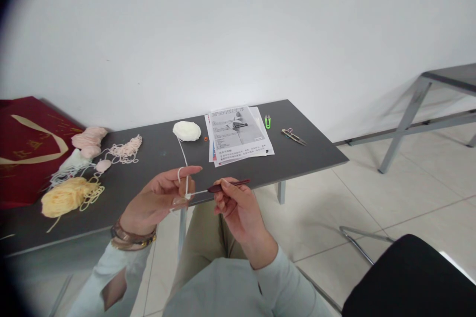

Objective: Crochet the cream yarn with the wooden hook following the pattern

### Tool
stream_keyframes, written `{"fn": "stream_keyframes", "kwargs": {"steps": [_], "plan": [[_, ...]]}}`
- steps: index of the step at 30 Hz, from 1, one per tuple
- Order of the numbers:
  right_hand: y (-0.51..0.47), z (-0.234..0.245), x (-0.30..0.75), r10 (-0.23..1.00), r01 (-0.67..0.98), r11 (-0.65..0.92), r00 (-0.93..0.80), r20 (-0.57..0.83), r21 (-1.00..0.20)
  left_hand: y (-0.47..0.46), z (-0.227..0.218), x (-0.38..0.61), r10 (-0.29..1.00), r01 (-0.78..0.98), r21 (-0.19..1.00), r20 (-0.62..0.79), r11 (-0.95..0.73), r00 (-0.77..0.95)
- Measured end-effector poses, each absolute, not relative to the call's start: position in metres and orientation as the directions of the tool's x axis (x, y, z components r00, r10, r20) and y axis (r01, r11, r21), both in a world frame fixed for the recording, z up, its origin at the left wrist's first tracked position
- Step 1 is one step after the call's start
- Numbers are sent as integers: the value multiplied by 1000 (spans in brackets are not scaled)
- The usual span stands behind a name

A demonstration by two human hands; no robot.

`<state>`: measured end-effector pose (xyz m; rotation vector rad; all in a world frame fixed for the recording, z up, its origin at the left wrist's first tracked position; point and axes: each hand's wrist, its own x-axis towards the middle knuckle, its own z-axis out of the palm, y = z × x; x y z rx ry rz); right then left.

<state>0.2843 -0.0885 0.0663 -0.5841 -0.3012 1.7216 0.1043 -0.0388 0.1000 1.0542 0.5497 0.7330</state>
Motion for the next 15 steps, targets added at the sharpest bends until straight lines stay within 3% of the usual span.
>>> {"fn": "stream_keyframes", "kwargs": {"steps": [4,9,15], "plan": [[-90,62,281,981,-827,-137,-35,-192,-545,-43,107,102,848,-78,992,-42,97,529],[-92,66,279,988,-756,5,105,-114,-654,-46,113,105,885,142,976,85,-167,458],[-92,68,279,985,-703,19,136,-109,-711,-49,110,113,916,227,956,84,-185,392]]}}
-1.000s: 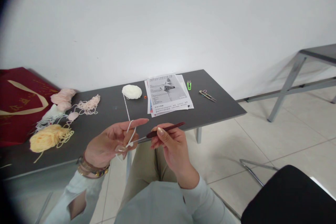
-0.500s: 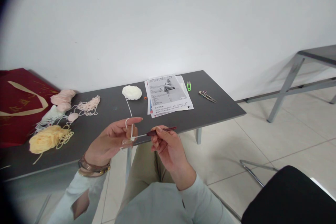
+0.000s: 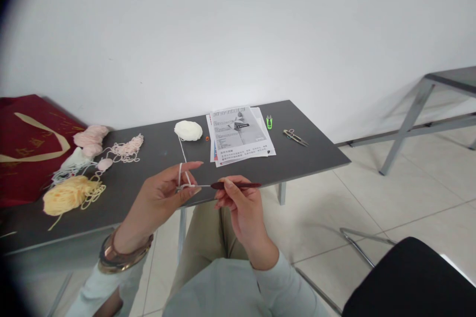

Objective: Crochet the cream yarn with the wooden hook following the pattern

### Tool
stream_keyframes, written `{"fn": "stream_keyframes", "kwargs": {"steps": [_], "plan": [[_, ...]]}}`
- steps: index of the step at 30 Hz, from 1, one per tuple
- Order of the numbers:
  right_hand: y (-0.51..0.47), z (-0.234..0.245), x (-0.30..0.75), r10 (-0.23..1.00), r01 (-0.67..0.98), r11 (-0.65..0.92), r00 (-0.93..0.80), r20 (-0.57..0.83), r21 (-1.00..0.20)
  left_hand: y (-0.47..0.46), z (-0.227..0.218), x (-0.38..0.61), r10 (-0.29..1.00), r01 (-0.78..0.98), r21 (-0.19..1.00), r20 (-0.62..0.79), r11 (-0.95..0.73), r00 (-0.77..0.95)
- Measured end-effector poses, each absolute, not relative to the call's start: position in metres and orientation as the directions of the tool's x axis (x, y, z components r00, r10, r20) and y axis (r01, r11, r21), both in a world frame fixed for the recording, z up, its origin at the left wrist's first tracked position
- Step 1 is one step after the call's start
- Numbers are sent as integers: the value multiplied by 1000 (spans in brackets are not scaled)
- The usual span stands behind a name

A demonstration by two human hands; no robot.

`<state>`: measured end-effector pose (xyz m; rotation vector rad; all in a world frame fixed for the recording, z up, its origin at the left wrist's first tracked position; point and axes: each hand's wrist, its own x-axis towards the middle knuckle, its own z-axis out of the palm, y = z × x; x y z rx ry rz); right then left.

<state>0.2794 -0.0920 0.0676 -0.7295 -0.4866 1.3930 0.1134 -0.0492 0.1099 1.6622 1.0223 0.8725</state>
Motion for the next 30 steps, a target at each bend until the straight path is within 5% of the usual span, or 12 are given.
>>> {"fn": "stream_keyframes", "kwargs": {"steps": [5,12,17,23,30], "plan": [[-91,66,282,985,-715,-14,111,-133,-699,-46,113,115,922,224,965,40,-135,384],[-87,56,280,974,-816,-129,1,-226,-563,-47,93,124,934,-112,981,-112,158,340],[-87,55,275,970,-824,-124,17,-242,-553,-56,77,132,979,-263,959,-50,102,196],[-87,60,271,970,-775,-40,123,-212,-631,-60,77,136,989,-240,969,-22,58,147],[-87,58,271,973,-749,-24,134,-186,-662,-54,95,125,951,-56,996,-49,69,305]]}}
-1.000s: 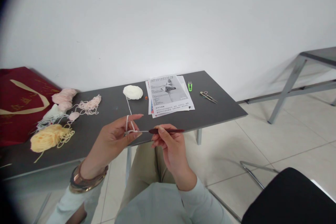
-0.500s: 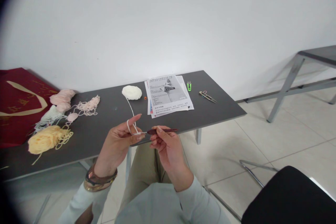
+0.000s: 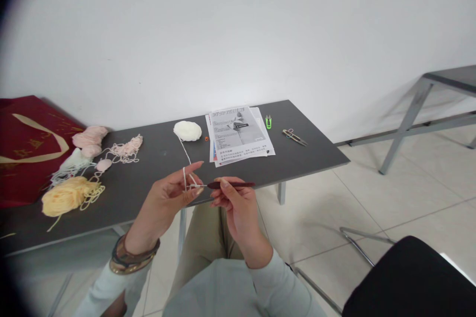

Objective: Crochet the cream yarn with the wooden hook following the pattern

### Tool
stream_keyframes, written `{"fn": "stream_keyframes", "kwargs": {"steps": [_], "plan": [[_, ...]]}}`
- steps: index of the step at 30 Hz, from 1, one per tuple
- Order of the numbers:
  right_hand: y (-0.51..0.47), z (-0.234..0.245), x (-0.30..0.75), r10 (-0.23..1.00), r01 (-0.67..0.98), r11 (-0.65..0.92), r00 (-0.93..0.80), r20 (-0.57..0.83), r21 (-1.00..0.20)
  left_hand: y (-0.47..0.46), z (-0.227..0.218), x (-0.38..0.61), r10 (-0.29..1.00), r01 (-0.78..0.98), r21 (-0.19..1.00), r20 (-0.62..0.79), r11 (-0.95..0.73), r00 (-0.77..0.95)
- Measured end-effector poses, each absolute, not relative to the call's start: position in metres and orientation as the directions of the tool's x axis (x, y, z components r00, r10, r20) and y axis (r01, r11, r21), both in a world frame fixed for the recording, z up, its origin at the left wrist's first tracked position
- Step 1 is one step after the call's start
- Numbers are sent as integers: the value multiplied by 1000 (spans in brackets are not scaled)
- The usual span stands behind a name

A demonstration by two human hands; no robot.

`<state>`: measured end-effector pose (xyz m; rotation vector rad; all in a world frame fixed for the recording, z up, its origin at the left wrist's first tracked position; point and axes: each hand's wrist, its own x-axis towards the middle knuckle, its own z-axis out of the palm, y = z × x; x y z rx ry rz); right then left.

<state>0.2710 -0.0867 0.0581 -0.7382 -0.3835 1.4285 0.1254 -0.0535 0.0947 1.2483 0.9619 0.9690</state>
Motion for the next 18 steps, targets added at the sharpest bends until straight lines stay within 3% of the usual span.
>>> {"fn": "stream_keyframes", "kwargs": {"steps": [6,12,18], "plan": [[-88,59,273,977,-776,-71,73,-201,-626,-48,102,125,948,55,998,-31,14,317],[-86,56,276,973,-805,-103,41,-227,-584,-45,88,127,970,-89,994,-45,68,239],[-83,53,275,966,-811,-119,38,-255,-573,-56,67,141,995,-216,976,8,14,103]]}}
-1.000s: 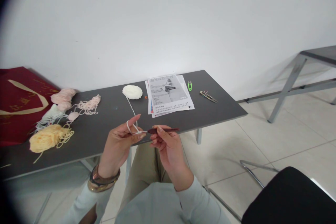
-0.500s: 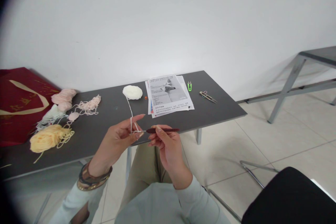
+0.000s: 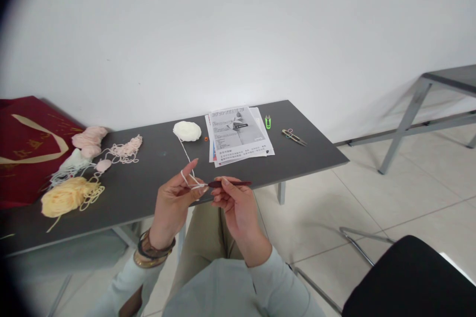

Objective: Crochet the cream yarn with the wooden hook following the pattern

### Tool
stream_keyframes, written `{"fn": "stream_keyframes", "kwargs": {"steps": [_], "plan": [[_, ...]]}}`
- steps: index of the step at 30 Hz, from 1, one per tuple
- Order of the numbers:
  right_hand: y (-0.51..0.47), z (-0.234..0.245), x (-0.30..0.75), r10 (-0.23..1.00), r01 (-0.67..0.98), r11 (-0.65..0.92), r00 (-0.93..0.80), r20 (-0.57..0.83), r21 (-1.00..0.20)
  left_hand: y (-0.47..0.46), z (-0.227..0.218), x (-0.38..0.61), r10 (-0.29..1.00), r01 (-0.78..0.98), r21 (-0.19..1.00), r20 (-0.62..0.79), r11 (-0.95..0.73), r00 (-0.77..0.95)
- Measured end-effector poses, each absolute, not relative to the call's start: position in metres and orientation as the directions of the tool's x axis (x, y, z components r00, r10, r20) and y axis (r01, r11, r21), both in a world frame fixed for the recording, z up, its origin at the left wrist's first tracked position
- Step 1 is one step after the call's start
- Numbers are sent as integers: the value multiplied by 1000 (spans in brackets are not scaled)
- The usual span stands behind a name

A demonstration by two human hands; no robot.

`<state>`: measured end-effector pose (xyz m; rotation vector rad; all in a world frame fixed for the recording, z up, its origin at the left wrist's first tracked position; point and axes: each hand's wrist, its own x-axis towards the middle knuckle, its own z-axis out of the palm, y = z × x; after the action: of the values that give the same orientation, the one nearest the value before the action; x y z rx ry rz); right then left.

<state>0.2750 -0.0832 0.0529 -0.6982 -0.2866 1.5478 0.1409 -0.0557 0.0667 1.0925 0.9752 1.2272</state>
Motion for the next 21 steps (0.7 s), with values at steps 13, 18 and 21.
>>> {"fn": "stream_keyframes", "kwargs": {"steps": [13,18,21], "plan": [[-83,59,277,984,-740,-71,59,-170,-669,-43,91,125,941,6,999,-44,45,336],[-81,53,278,982,-774,-119,0,-188,-622,-44,87,129,952,-10,1000,-17,21,305],[-81,49,278,976,-804,-142,-17,-216,-578,-46,80,132,967,-70,998,13,5,254]]}}
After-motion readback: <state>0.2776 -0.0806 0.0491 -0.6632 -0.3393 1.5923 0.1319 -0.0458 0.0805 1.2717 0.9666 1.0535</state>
